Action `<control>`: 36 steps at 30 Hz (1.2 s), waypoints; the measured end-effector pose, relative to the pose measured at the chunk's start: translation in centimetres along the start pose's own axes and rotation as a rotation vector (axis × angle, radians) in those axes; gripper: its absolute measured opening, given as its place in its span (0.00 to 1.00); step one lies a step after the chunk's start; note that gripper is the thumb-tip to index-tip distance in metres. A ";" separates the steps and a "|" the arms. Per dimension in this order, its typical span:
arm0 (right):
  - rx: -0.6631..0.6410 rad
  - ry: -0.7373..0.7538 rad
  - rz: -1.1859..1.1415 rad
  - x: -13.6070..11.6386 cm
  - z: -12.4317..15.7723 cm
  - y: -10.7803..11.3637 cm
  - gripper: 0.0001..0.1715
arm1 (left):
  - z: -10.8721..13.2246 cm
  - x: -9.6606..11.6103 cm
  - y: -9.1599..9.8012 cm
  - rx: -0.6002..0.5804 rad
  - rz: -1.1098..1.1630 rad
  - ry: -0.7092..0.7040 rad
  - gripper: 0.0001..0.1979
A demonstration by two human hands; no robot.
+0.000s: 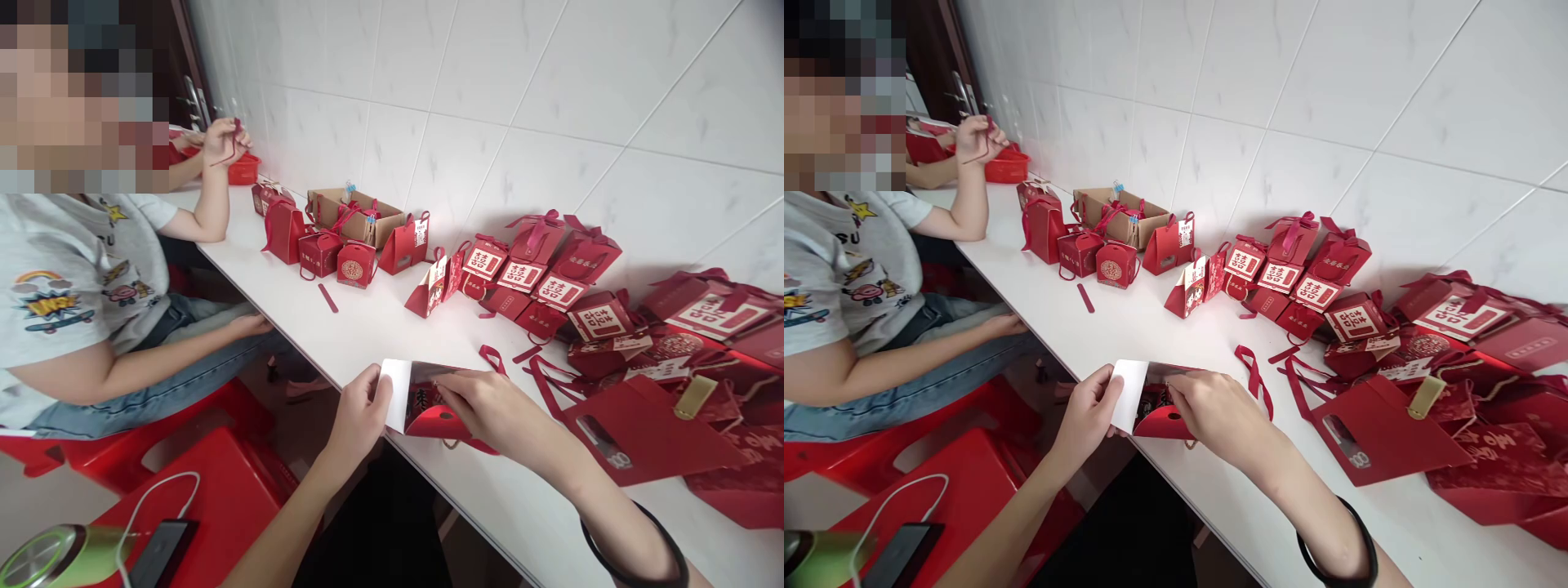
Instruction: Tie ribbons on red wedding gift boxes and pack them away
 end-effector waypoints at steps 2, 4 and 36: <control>0.002 -0.030 0.041 0.3 -0.6 -0.2 0.18 | -0.1 -0.1 -0.1 -0.020 -0.006 0.013 0.14; 0.013 -0.031 0.026 0.3 -1.1 -0.3 0.14 | -0.1 -0.3 -0.3 -0.041 0.005 0.037 0.14; 0.357 -0.066 -0.409 3.7 3.7 -1.4 0.13 | -1.0 -0.7 0.6 -0.134 0.047 0.103 0.11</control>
Point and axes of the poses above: each hand's wrist, its own z-axis away from the middle knuckle, its own y-axis out of the back of the hand, x = y × z, the point moved 4 cm from there along -z, towards the middle knuckle, and after that the axes turned 2 degrees about -y, right-handed, at the moved point
